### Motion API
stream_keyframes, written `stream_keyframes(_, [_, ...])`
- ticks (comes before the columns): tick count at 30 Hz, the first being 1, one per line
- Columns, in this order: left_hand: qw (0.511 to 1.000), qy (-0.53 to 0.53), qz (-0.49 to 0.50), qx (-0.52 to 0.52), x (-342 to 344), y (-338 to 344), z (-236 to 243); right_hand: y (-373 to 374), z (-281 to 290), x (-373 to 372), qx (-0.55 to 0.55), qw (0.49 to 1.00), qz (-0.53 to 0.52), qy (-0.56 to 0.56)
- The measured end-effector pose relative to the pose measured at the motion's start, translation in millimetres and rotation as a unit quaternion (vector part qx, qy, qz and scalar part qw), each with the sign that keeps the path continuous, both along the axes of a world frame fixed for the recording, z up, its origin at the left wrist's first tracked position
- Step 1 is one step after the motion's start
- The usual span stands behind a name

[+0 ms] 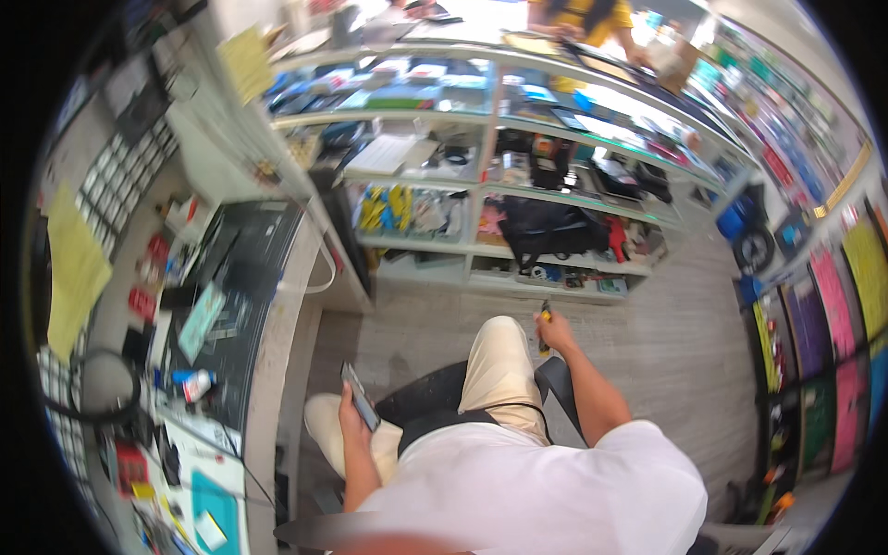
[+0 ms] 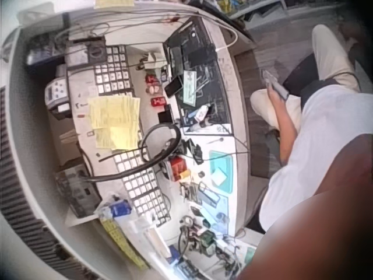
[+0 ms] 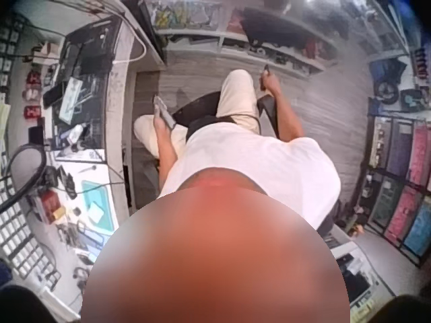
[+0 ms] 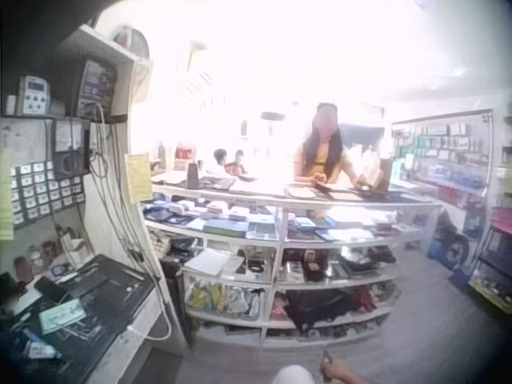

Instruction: The person uses a rotary tool to grind the edges of a smartphone back cover, then removes a protective film from a new back cover and aligns it with the phone chassis. The person handles the phone and back cover repeatedly while seated at a workbench.

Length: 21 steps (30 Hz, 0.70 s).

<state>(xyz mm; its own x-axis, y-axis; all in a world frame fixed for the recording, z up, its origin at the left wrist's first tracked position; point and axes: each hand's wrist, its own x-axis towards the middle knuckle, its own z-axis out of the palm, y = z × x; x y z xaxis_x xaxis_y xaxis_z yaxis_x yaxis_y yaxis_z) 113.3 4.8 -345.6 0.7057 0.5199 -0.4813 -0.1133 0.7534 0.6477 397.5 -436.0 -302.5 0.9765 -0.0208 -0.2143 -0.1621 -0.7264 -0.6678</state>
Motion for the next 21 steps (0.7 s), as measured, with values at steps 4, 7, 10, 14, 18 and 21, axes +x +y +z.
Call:
stream_keyframes(4, [1.000, -0.008, -0.022, 0.012, -6.9, -9.4, 26.9, 61.5, 81.0, 14.1, 0.165, 0.975, 0.036, -0.145])
stream_keyframes(7, [0.999, -0.003, -0.040, 0.025, -5.5, -12.3, 62.0, 142.8, 141.2, 16.6, 0.263, 0.956, 0.105, -0.082])
stream_keyframes(10, [1.000, -0.009, -0.011, 0.011, -7.9, -17.4, 98.2, 238.0, 185.8, 16.6, 0.355, 0.911, 0.211, 0.017])
stream_keyframes(14, [0.997, -0.073, 0.024, 0.010, -30.5, -13.7, 130.7, 385.1, 217.8, 25.0, 0.150, 0.870, 0.459, -0.100])
stream_keyframes(18, [0.990, -0.136, 0.040, 0.022, -68.8, -10.4, 157.6, 548.5, 216.0, 33.9, 0.059, 0.850, 0.493, -0.176])
stream_keyframes(21, [0.977, -0.201, 0.070, 0.024, -83.6, -7.8, 180.6, 617.8, 202.0, 31.4, 0.043, 0.842, 0.473, -0.256])
